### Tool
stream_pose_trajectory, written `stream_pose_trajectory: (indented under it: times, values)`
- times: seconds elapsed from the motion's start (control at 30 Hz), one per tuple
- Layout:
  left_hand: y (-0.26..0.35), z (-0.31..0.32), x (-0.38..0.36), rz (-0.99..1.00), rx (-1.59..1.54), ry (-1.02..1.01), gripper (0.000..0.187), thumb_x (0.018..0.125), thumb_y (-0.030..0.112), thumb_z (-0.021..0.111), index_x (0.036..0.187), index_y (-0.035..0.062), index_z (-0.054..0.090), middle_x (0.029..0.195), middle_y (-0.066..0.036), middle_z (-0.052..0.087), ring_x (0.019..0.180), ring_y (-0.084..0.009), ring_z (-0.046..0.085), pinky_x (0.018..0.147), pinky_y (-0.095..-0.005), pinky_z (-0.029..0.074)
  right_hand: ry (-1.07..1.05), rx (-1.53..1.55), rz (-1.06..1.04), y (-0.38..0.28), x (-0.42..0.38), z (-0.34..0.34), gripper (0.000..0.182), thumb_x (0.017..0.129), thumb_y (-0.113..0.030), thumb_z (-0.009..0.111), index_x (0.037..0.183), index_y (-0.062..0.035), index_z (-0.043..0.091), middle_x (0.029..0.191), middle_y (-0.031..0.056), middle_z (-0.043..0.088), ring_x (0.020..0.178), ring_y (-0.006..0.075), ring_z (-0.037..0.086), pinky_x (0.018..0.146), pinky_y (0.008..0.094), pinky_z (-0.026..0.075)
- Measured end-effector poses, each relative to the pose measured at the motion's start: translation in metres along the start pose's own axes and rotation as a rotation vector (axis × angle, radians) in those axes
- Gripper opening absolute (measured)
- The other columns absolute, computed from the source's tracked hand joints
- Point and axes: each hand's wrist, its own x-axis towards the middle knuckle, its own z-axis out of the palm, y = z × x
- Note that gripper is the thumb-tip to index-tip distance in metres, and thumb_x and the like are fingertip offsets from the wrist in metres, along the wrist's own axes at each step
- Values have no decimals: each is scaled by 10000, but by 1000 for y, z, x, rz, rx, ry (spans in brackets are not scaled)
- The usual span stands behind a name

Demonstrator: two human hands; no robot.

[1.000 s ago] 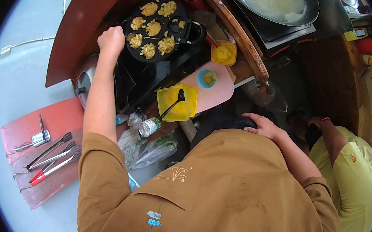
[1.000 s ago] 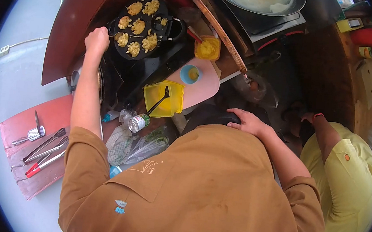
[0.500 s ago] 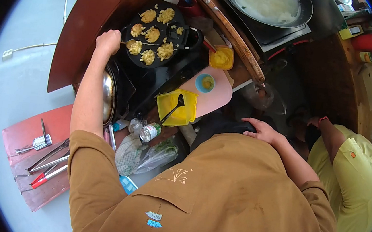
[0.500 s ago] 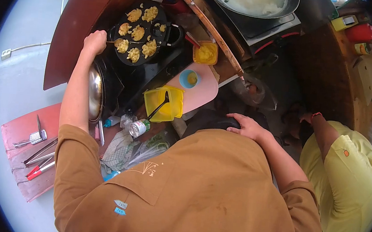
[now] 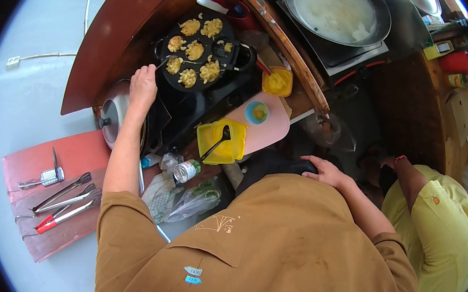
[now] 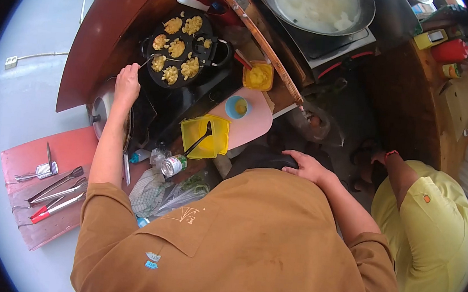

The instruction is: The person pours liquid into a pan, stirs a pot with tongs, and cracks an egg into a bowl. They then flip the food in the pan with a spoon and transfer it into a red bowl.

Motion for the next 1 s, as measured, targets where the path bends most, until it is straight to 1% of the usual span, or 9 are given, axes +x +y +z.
stream_pose_trajectory:
  times: [0.13,0.33,0.4,0.5,0.53,0.63,0.73,0.9,1.0]
  values:
    - [1,-1,3,82,-33,45,106,895,37,501,976,38,570,914,-145,598,924,-342,609,804,-471,497,-5,-21,8,-4,2,-1,624,916,-353,699,1439,-94,480,1292,217,624,1195,379,608,1029,426,469]
    - [1,-12,52,133,225,-12,128,859,80,553,850,67,680,830,-102,691,833,-304,683,730,-444,514,-30,7,46,-2,4,-3,634,904,-376,703,1429,-88,495,1315,215,621,1210,382,601,1045,431,467]
    - [7,-26,79,103,343,-270,199,866,105,558,854,86,757,884,-112,752,832,-296,732,708,-421,529,-39,6,50,-3,4,-4,631,903,-370,703,1428,-87,497,1306,216,625,1203,380,605,1042,429,468]
    - [21,-44,107,-73,325,-490,268,919,100,541,1023,117,787,1071,-104,760,1008,-275,737,803,-409,569,-17,-19,38,-7,4,-6,622,901,-361,702,1422,-85,506,1295,217,632,1192,374,612,1038,426,470]
    - [21,-49,111,-85,323,-485,268,919,100,541,1023,117,787,1071,-104,760,1008,-275,737,803,-409,569,-3,-16,38,-9,4,-8,620,899,-357,704,1421,-84,511,1295,217,633,1192,367,615,1035,421,471]
    - [24,-65,116,-259,227,-755,341,837,20,646,1157,87,743,1240,-126,708,1161,-287,681,899,-421,574,12,18,51,-16,1,-18,614,899,-362,704,1415,-82,524,1301,214,633,1192,349,619,1032,411,470]
    - [22,-67,97,-388,93,-741,391,783,2,675,1165,64,729,1254,-152,694,1177,-316,667,939,-425,560,27,60,53,-13,-3,-27,612,907,-388,692,1411,-79,537,1316,205,630,1202,328,613,1036,400,463]
    - [35,-41,42,-754,-254,-536,347,847,50,641,1188,18,695,1264,-248,653,1203,-390,627,986,-471,533,35,203,50,11,-4,-39,615,947,-464,621,1415,-73,545,1353,180,614,1275,301,559,1081,399,415]
    - [61,-27,17,-925,-383,-403,257,856,78,641,1086,-3,721,1198,-258,678,1147,-400,652,963,-459,543,53,222,46,10,-11,-51,590,965,-463,591,1405,-73,557,1370,179,605,1303,295,538,1105,392,391]
